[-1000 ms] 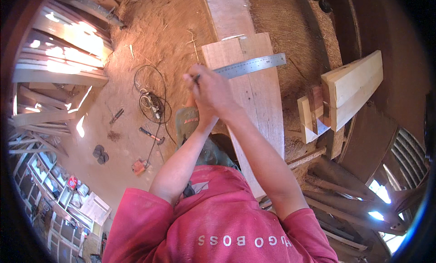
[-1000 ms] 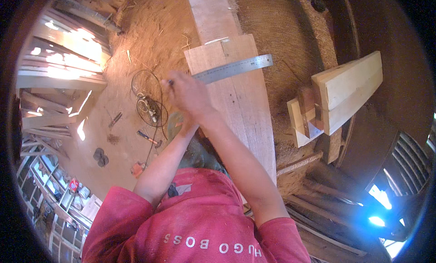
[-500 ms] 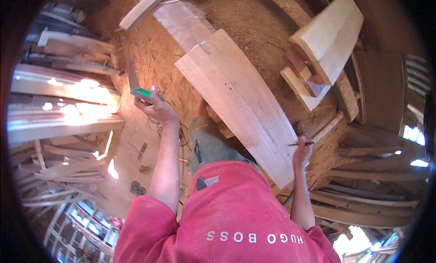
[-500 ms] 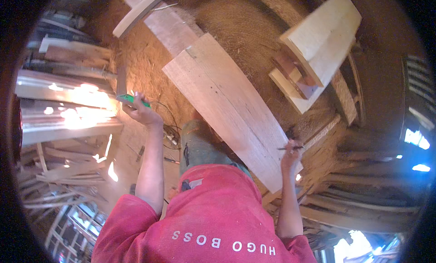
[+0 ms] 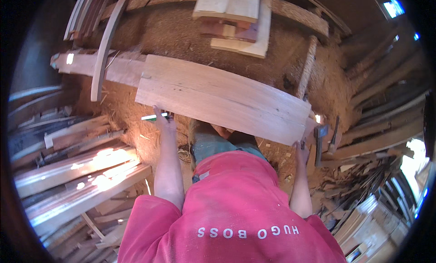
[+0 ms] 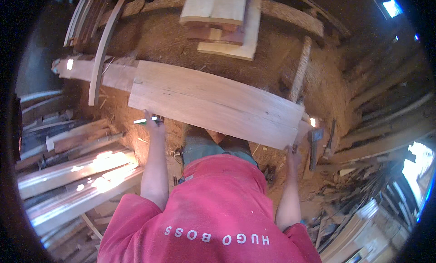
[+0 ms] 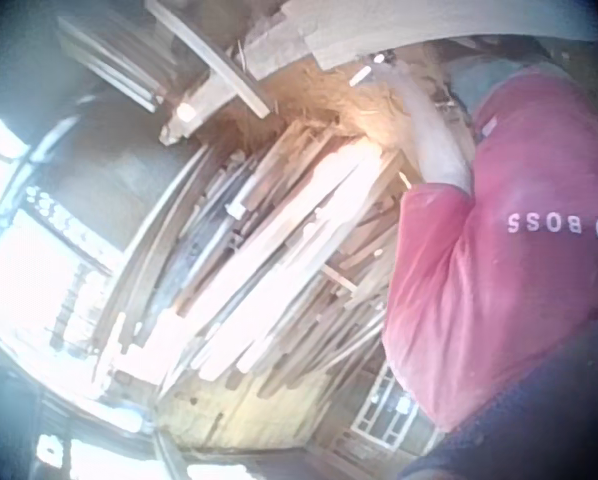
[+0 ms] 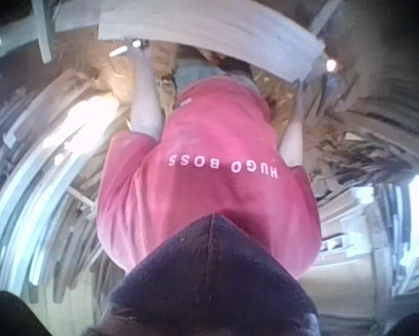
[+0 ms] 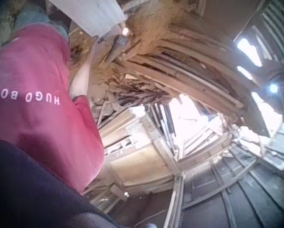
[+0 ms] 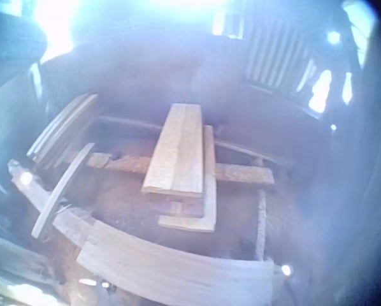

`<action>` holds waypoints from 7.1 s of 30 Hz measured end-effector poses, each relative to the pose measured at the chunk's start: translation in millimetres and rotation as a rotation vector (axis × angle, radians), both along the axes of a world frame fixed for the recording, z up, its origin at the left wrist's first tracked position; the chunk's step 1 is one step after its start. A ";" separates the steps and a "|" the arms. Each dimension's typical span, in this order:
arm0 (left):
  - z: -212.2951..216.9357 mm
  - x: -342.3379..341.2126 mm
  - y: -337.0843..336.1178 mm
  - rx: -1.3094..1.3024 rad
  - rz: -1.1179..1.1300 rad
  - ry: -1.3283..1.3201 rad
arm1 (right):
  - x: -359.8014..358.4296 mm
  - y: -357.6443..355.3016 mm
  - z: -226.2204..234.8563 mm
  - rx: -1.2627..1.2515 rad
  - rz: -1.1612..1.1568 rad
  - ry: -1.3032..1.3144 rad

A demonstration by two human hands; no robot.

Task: The person uses a square and a pen to mark lines on a wooden board, then selects different boards from a pile, and finally uses a circular saw to cut along the marked line on one of the boards.

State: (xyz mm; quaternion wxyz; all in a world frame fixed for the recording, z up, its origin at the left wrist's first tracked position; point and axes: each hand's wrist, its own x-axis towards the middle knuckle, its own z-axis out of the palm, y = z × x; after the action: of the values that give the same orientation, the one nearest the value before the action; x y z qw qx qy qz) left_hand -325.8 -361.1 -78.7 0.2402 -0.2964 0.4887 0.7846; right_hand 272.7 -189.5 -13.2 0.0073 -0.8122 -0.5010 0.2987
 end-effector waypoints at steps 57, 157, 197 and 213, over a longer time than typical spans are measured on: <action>128.0 -184.6 68.1 -0.451 -0.473 0.774 | -94.5 128.9 127.9 0.454 -0.276 0.156; 64.6 314.2 207.8 0.261 -2.590 2.136 | -77.2 42.1 34.8 0.620 -0.631 0.954; 59.5 316.9 208.2 0.281 -2.457 2.250 | -100.0 101.6 14.1 0.620 -0.148 0.518; 56.9 315.9 202.9 0.252 -2.489 2.180 | -102.2 101.0 10.8 0.627 -0.232 0.517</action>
State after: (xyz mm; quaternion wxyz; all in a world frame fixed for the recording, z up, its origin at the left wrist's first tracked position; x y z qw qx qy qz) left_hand -9.8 -158.2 -21.8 -0.2675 -0.9229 -0.2763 0.0178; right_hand 170.5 -88.5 -2.4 0.4131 -0.7199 -0.4546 0.3231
